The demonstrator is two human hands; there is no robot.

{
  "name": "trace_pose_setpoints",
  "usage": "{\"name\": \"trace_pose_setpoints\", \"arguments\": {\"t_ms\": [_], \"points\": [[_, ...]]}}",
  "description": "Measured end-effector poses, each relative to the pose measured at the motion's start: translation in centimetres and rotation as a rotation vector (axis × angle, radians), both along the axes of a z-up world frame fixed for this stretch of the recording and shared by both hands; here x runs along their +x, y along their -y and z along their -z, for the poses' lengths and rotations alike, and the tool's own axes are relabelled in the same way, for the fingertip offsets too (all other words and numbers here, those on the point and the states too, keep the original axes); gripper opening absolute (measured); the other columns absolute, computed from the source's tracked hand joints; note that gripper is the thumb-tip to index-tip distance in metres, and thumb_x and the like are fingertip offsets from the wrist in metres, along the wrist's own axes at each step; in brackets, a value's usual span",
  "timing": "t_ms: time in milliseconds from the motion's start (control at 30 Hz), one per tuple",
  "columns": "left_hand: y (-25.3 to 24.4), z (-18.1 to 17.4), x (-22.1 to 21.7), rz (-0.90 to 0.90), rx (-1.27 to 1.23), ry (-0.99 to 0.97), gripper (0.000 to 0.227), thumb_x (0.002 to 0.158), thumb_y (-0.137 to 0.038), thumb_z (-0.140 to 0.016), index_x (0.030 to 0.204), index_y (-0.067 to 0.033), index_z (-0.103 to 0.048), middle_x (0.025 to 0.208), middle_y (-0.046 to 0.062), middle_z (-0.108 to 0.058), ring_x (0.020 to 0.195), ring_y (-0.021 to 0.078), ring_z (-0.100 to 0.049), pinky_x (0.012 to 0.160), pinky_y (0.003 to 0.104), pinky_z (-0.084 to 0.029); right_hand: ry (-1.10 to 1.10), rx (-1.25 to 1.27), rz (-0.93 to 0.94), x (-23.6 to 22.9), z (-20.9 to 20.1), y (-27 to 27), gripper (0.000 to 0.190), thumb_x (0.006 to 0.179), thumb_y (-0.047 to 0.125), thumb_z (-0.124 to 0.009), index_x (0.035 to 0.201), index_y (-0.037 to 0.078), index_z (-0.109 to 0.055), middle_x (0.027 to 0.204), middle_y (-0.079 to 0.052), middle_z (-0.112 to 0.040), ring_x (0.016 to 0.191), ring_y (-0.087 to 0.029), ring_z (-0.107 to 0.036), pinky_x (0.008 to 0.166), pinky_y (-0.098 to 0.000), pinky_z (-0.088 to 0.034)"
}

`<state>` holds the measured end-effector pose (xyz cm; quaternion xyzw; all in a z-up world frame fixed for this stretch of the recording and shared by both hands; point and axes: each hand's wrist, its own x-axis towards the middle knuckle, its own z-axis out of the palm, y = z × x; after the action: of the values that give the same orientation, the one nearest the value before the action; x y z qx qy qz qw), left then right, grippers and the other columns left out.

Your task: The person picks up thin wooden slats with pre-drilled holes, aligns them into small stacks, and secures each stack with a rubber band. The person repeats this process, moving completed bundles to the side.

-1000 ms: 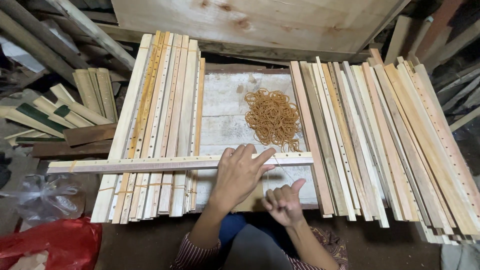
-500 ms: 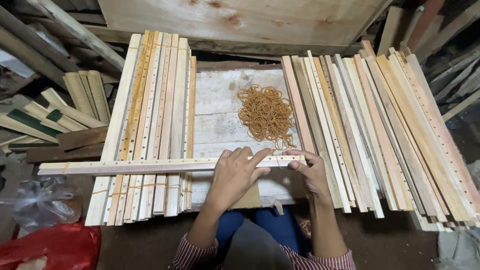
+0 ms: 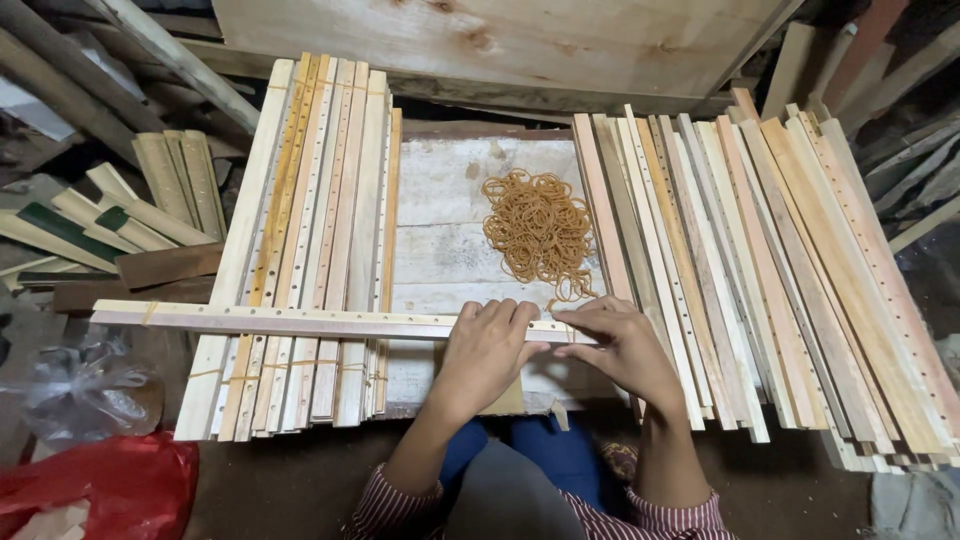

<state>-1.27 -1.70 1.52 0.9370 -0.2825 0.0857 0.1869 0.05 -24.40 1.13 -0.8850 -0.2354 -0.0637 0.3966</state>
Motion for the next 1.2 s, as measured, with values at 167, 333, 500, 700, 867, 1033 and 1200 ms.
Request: {"name": "trace_pose_setpoints", "arguments": {"t_ms": [167, 333, 500, 700, 867, 1033, 1200], "points": [[0.0, 0.0, 0.1, -0.005, -0.004, -0.003, 0.035, 0.093, -0.036, -0.067, 0.117, -0.0132, -0.055, 0.087, 0.008, -0.063, 0.086, 0.0285, -0.066, 0.085, 0.042, -0.044, -0.013, -0.077, -0.054, 0.1, -1.6, -0.9, 0.048, 0.067, 0.016, -0.092, 0.113, 0.012, -0.079, 0.096, -0.009, -0.083, 0.094, -0.031, -0.075, 0.088, -0.0458, -0.053], [0.1, 0.6, 0.0, -0.001, -0.003, -0.017, 0.034, 0.093, -0.035, -0.066, 0.116, -0.0129, -0.055, 0.088, 0.008, -0.064, 0.087, 0.0287, -0.067, 0.086, 0.042, -0.044, -0.052, -0.020, -0.145, 0.4, -2.0, -1.8, 0.046, 0.069, 0.013, -0.090, 0.114, 0.010, -0.078, 0.101, -0.012, -0.083, 0.091, -0.036, -0.076, 0.081, -0.0463, -0.057], [-0.1, 0.1, -0.2, -0.001, -0.010, -0.043, 0.034, 0.093, -0.035, -0.067, 0.115, -0.0120, -0.056, 0.088, 0.009, -0.065, 0.086, 0.0287, -0.067, 0.085, 0.042, -0.043, -0.143, -0.010, -0.099, 0.5, -1.6, -1.4, 0.042, 0.070, 0.015, -0.091, 0.110, 0.009, -0.080, 0.094, -0.013, -0.083, 0.083, -0.035, -0.076, 0.075, -0.0460, -0.057], [-0.1, 0.2, -0.4, 0.009, -0.013, -0.085, 0.031, 0.091, -0.031, -0.071, 0.114, -0.0125, -0.060, 0.086, 0.010, -0.066, 0.083, 0.0294, -0.067, 0.082, 0.042, -0.040, -0.248, -0.092, -0.049, 0.7, -0.9, -0.8, 0.037, 0.069, 0.016, -0.091, 0.103, 0.009, -0.079, 0.089, -0.014, -0.082, 0.078, -0.037, -0.076, 0.072, -0.0443, -0.057], [-0.2, -0.6, -1.4, 0.054, -0.036, -0.100, 0.027, 0.088, -0.030, -0.072, 0.109, -0.0154, -0.064, 0.084, 0.011, -0.068, 0.082, 0.0308, -0.067, 0.083, 0.043, -0.038, -0.399, -0.177, -0.108, -0.3, 0.0, -0.7, 0.040, 0.075, 0.016, -0.084, 0.112, 0.011, -0.072, 0.093, -0.015, -0.082, 0.071, -0.038, -0.072, 0.067, -0.0461, -0.053], [0.7, 3.3, -1.3, 0.072, 0.062, 0.085, 0.028, 0.079, -0.033, -0.080, 0.101, -0.0252, -0.064, 0.084, 0.003, -0.068, 0.083, 0.0233, -0.064, 0.093, 0.048, -0.035, -0.484, -0.001, -0.314, -2.0, 2.6, -0.5, 0.043, 0.084, 0.011, -0.075, 0.127, 0.008, -0.069, 0.096, -0.021, -0.082, 0.063, -0.031, -0.070, 0.060, -0.0416, -0.054], [0.8, -0.1, -1.7, 0.173, 0.120, 0.238, 0.012, 0.074, -0.014, -0.074, 0.086, -0.0157, -0.072, 0.084, 0.002, -0.066, 0.105, 0.0258, -0.059, 0.119, 0.068, -0.024, -0.785, 0.535, -0.296, -4.5, 6.0, -1.1, 0.034, 0.103, 0.030, -0.053, 0.121, 0.003, -0.063, 0.084, -0.006, -0.068, 0.068, -0.012, -0.064, 0.054, -0.0247, -0.050]]}}
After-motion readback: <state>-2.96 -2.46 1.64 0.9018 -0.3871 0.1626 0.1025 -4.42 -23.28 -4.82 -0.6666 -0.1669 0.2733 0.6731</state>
